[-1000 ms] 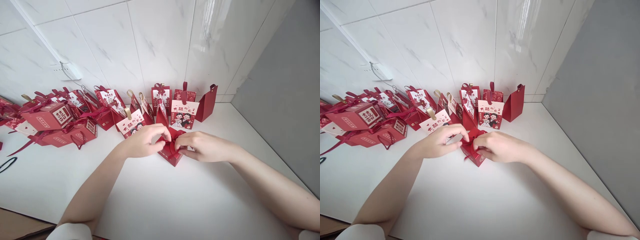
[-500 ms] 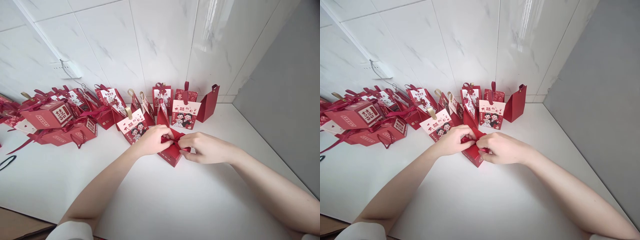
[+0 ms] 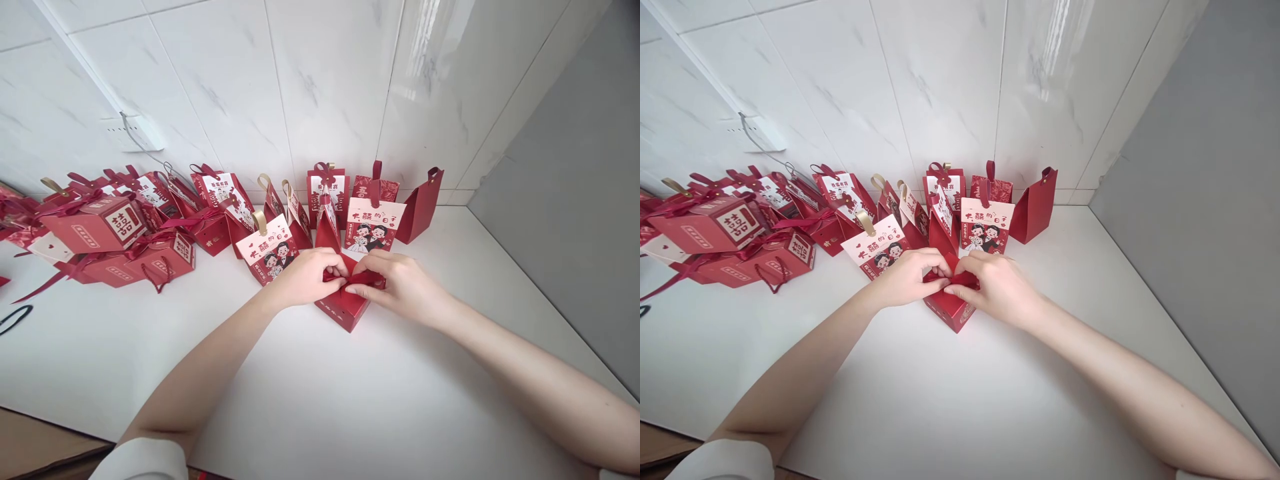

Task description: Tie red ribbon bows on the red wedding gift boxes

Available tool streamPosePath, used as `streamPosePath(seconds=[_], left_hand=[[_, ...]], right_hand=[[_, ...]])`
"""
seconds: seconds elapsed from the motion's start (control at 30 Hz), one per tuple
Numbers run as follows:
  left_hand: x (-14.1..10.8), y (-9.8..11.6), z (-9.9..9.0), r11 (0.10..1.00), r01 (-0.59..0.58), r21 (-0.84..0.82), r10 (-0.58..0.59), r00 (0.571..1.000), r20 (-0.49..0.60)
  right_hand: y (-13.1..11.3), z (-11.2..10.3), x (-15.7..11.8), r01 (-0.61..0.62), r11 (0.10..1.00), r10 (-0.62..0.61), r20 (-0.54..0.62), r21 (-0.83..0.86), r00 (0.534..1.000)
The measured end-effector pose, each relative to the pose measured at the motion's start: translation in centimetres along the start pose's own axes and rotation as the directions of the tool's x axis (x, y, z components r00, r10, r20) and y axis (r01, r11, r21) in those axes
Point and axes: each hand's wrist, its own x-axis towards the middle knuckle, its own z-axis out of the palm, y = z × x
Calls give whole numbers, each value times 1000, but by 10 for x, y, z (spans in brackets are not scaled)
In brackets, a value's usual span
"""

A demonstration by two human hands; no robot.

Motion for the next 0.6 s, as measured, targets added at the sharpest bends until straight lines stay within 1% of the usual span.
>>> streamPosePath(seconds=[0.07,0.17,0.33,0.4,0.5,0.53,0.6], left_hand=[[0,-1,0,1000,-3,-1,3,1000,-7],[0,-2,0,1000,-6,3,6,1000,4],[-1,-1,0,1000,12,-6,-12,1000,5],[0,0,1,1000,13,13,-13,1000,6],[0,2,2,997,3,76,-4,1000,8],[0,2,3,995,1,96,-2,1000,5],[0,2,3,993,2,114,-2,1000,1]], right_hand=[[4,6,1,22,1000,-23,-47,-22,999],[8,12,2,96,995,-98,-83,-30,992],[8,12,2,192,976,-204,-115,-106,972],[6,12,1,255,956,-269,-88,-142,959],[4,13,0,354,907,-365,-10,-230,931],[3,13,0,367,897,-376,8,-248,926],[2,13,1,349,908,-352,31,-230,935]])
